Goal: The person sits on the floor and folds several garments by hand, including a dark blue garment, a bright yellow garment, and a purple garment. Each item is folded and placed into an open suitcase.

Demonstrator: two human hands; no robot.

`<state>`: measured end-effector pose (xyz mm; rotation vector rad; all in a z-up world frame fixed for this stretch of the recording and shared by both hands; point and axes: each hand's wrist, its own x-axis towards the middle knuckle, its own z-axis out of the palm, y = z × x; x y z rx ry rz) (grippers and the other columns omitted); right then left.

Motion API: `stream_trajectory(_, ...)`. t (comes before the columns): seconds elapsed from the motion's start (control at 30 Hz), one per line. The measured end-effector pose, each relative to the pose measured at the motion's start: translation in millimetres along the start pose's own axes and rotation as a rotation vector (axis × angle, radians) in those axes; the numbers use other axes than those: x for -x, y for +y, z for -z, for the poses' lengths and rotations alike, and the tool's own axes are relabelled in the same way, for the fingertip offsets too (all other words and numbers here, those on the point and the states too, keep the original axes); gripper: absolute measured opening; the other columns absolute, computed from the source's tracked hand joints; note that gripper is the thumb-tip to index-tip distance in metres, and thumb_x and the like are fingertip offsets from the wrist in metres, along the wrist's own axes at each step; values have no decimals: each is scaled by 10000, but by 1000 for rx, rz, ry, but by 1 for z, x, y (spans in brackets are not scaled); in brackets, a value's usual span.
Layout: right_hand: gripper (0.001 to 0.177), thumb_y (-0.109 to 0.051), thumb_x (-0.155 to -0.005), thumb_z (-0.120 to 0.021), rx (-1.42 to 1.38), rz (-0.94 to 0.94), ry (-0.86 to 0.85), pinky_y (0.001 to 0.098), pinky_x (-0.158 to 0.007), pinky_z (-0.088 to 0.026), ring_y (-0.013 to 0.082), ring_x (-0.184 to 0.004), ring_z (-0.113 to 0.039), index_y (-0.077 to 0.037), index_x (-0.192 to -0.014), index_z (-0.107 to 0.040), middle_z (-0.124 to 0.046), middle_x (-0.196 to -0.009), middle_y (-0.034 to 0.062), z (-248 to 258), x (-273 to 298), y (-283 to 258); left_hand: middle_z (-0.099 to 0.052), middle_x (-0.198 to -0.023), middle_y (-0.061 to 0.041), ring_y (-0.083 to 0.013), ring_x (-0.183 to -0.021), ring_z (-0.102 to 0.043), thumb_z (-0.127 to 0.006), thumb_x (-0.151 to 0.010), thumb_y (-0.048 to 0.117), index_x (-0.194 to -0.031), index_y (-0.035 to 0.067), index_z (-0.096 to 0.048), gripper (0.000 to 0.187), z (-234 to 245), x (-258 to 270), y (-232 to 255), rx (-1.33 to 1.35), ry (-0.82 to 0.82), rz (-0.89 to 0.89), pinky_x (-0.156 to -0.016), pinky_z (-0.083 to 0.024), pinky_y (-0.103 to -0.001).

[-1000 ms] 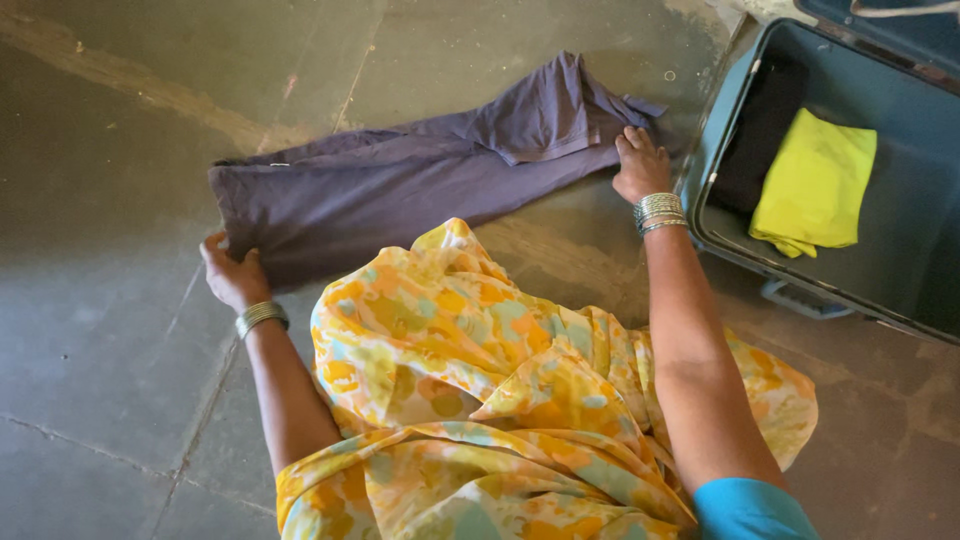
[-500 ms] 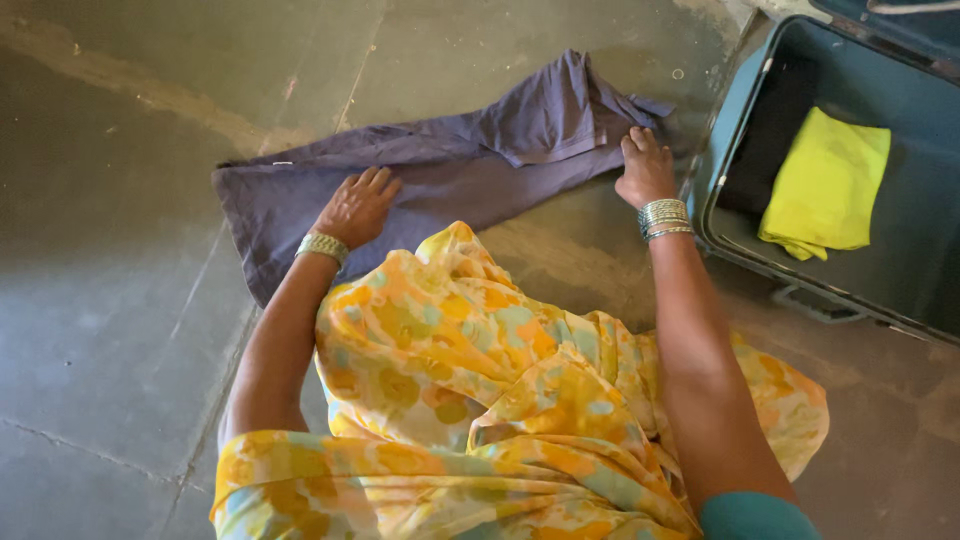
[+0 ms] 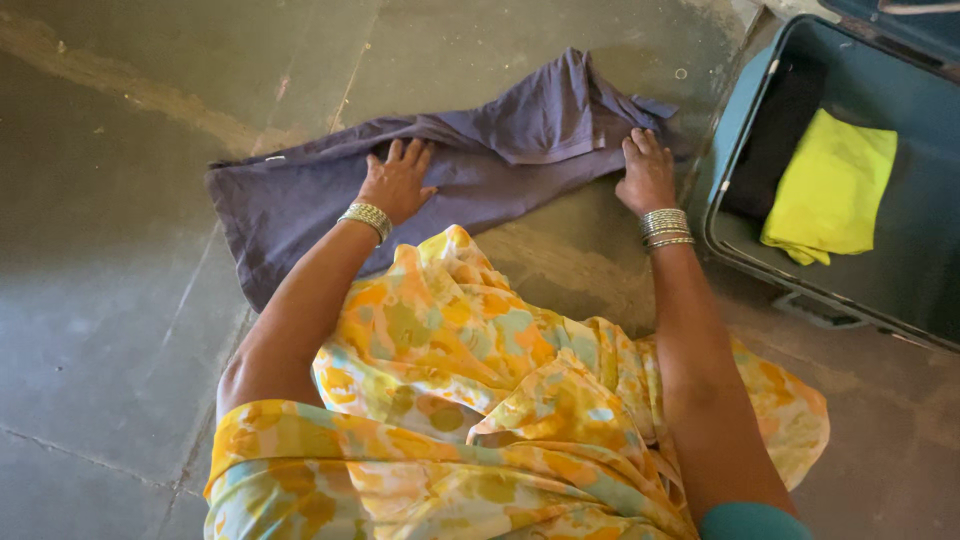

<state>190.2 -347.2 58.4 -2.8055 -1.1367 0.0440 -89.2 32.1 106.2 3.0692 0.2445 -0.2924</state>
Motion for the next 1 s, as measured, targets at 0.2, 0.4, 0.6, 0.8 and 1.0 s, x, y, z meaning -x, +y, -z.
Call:
stream_trajectory(0.2, 637, -118, -828, -703, -129, -122, 246, 668, -1147, -229, 447, -1458, -303, -6, -1436, -546, -452, -1519, 220, 4, -7, -44, -287, -1661, -104, -338, -1529, -246, -683, -849, 592, -1604, 90, -293, 987, -9, -20, -2, 45, -72, 126, -1022, -396, -719)
stream_trajectory(0.4, 413, -36, -816, -702, -237, 428, 393, 577, -1283, -231, 383, -1543, -306, -112, -1221, -675, -464, -1541, 168, 17, -16, -172, -243, -1672, -109, -333, -1543, -195, -544, -930, 657, -1609, 113, -257, 916, -30, -10, -10, 12, 31, 59, -1091, -235, -783)
stream_trajectory(0.6, 330, -58, -907, -697, -365, 287, 226, 517, -1137, -416, 344, -1294, -571, -28, -1235, -673, -637, -1304, 149, 24, -47, -217, -255, -1666, -116, -351, -1525, -213, -485, -938, 670, -1615, 125, -251, 901, -41, -8, -16, 9, 30, 53, -1093, -191, -782)
stream_trajectory(0.8, 336, -34, -902, -681, -551, 305, 422, 480, -1078, -468, 333, -1232, -613, -39, -1238, -686, -687, -1269, 138, 28, -56, -191, -348, -1640, -119, -335, -1509, -270, -496, -989, 643, -1625, 119, -305, 846, -44, -7, -23, -3, 122, -76, -1142, -170, -771)
stream_trajectory(1.0, 327, -26, -923, -658, -442, 442, 318, 505, -1159, -428, 304, -1292, -608, -67, -1246, -689, -680, -1307, 106, 19, -39, -190, -334, -1657, -110, -294, -1551, -261, -683, -805, 671, -1579, 132, -354, 1000, -23, -17, -26, 129, 73, -8, -1113, -245, -741)
